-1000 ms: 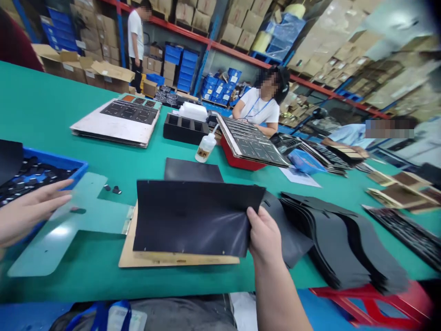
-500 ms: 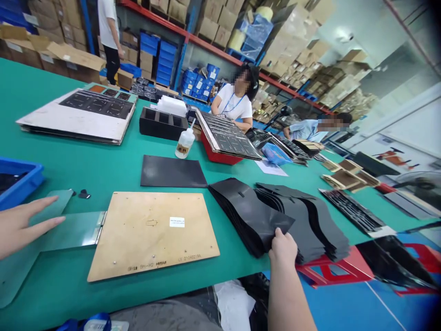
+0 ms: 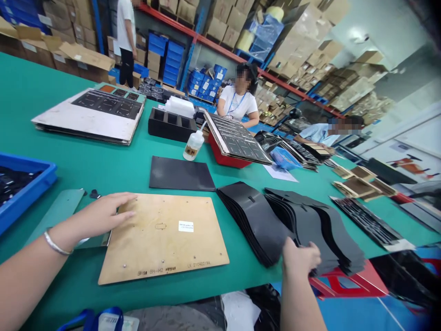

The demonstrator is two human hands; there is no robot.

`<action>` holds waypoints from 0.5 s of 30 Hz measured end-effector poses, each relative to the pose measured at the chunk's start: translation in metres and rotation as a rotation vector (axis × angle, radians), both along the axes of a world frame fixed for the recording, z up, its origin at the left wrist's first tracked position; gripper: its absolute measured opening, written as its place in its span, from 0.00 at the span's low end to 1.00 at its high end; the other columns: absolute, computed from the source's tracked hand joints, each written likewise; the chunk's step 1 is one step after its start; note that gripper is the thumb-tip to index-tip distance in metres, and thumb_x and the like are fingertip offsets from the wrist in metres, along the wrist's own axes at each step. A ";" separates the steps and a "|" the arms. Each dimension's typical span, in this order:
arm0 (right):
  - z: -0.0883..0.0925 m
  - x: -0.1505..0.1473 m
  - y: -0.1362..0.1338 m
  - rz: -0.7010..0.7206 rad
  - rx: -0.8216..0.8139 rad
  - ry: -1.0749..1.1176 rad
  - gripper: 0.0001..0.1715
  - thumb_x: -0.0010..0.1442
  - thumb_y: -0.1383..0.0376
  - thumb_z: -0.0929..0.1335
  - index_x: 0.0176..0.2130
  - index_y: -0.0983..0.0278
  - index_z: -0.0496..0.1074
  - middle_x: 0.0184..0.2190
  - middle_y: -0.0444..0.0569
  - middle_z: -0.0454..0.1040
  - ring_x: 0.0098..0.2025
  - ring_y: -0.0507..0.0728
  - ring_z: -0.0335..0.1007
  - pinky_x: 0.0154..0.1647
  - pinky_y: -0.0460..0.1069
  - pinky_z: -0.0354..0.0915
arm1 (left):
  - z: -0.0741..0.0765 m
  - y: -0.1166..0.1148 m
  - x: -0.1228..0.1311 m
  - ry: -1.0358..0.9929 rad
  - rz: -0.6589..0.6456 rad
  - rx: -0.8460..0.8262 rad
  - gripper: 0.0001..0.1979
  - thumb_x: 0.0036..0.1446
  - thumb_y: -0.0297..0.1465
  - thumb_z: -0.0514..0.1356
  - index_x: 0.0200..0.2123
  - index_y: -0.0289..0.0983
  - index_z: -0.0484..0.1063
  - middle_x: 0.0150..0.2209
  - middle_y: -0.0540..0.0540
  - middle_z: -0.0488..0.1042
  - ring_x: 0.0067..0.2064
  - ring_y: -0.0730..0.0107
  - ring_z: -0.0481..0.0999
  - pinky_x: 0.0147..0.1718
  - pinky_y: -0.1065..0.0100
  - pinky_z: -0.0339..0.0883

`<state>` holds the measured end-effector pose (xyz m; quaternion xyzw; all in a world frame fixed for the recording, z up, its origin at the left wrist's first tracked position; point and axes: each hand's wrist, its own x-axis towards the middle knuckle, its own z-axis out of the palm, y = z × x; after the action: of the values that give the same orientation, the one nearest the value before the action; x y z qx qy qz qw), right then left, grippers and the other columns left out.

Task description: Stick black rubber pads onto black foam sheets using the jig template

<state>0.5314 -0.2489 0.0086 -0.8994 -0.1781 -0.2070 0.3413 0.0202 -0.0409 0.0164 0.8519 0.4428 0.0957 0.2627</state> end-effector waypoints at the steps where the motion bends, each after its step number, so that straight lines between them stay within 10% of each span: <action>1: 0.008 -0.005 0.005 -0.015 0.003 -0.024 0.36 0.45 0.62 0.65 0.53 0.74 0.62 0.39 0.66 0.68 0.50 0.75 0.60 0.46 0.66 0.59 | -0.001 0.000 -0.001 -0.018 0.001 0.004 0.31 0.54 0.49 0.51 0.57 0.39 0.64 0.59 0.46 0.63 0.59 0.56 0.61 0.57 0.59 0.57; 4: 0.029 -0.038 0.043 0.196 -0.039 -0.079 0.25 0.49 0.61 0.63 0.46 0.70 0.69 0.37 0.62 0.70 0.46 0.69 0.65 0.47 0.62 0.61 | 0.000 -0.001 -0.001 -0.086 0.041 0.037 0.29 0.54 0.48 0.51 0.54 0.39 0.67 0.56 0.45 0.67 0.57 0.56 0.64 0.56 0.60 0.58; 6: 0.032 -0.078 0.084 0.633 -0.161 -0.117 0.20 0.55 0.61 0.59 0.41 0.71 0.71 0.38 0.61 0.71 0.42 0.64 0.67 0.45 0.59 0.63 | 0.001 -0.002 0.002 -0.140 0.068 0.049 0.26 0.54 0.47 0.52 0.51 0.39 0.69 0.55 0.45 0.68 0.56 0.56 0.66 0.56 0.61 0.59; 10: 0.012 -0.174 0.175 1.160 -0.377 -0.127 0.14 0.57 0.61 0.63 0.40 0.62 0.73 0.42 0.50 0.74 0.45 0.56 0.69 0.50 0.50 0.63 | -0.006 0.001 0.006 -0.241 0.098 0.023 0.22 0.55 0.44 0.53 0.46 0.39 0.72 0.51 0.45 0.72 0.52 0.57 0.69 0.52 0.60 0.62; 15: -0.017 -0.243 0.248 1.423 -0.553 -0.160 0.23 0.54 0.58 0.69 0.49 0.61 0.70 0.54 0.49 0.67 0.55 0.57 0.62 0.56 0.52 0.58 | -0.016 0.010 0.004 -0.349 0.153 -0.022 0.18 0.55 0.42 0.52 0.43 0.39 0.74 0.46 0.45 0.74 0.49 0.60 0.71 0.50 0.61 0.64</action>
<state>0.2880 -0.0005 -0.0084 -0.6028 -0.7837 0.0503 0.1409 0.0238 -0.0309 0.0008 0.7833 0.4549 0.2570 0.3368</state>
